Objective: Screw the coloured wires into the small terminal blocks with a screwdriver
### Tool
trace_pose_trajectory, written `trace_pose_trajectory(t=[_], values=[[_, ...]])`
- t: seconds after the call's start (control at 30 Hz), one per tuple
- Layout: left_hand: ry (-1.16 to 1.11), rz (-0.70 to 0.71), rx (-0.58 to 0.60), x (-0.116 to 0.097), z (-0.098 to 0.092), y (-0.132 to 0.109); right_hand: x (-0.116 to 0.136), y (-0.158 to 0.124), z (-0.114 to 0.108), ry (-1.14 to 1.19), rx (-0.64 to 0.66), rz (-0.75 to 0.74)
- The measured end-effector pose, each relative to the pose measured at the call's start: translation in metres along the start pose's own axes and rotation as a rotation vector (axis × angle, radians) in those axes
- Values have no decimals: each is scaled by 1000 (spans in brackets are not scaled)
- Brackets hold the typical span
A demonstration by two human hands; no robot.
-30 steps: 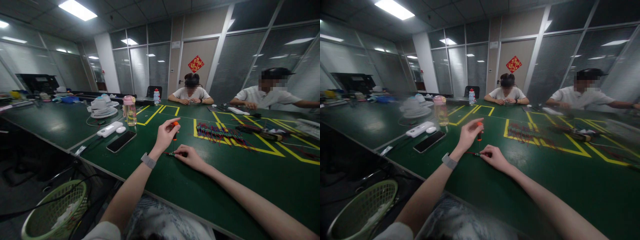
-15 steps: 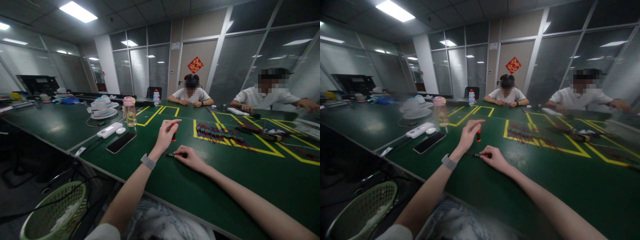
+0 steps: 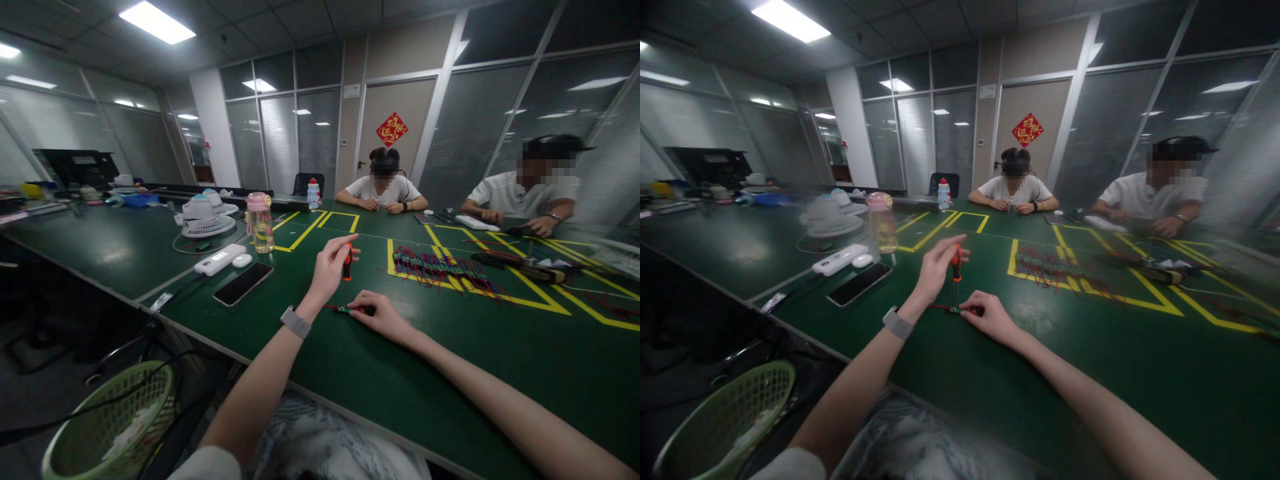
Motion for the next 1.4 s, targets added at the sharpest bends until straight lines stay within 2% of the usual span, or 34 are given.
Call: trace_pose_trajectory(t=[0.07, 0.23, 0.43, 0.67, 0.83, 0.93, 1.07, 1.13, 1.27, 1.4], values=[[-47, -18, 4, 2, 1, 0, 0, 0, 0, 1, -2, 2], [117, 38, -57, -1, -3, -1, 1, 0, 0, 8, 0, 9], [-155, -48, 80, 3, 5, -1, 1, 0, 0, -3, -7, 2], [155, 51, -2, -2, -1, -3, 2, 0, 0, -2, -11, -10], [-96, -29, 126, 0, 6, -3, 1, 0, 0, 4, -12, -17], [-100, -59, 87, 3, 6, -3, 2, 0, 0, 2, -9, -16], [112, 30, 14, -1, 1, -3, 2, 0, 0, 9, -10, -8], [104, 35, 24, -3, 2, -3, 2, 0, 0, 16, -12, -11], [-48, -52, 82, -1, 5, -3, 0, 0, 1, 21, -12, -16], [106, 1, 29, 0, 2, -3, 0, 0, 1, 19, -11, -12]])
Point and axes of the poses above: each hand's wrist, its own y-axis towards the middle knuckle, its own z-axis out of the palm, x = y × z, the point moved 3 cm from there along y, towards the middle knuckle, and after that the axes turned 2 degrees about z, right-handed, at the moved point
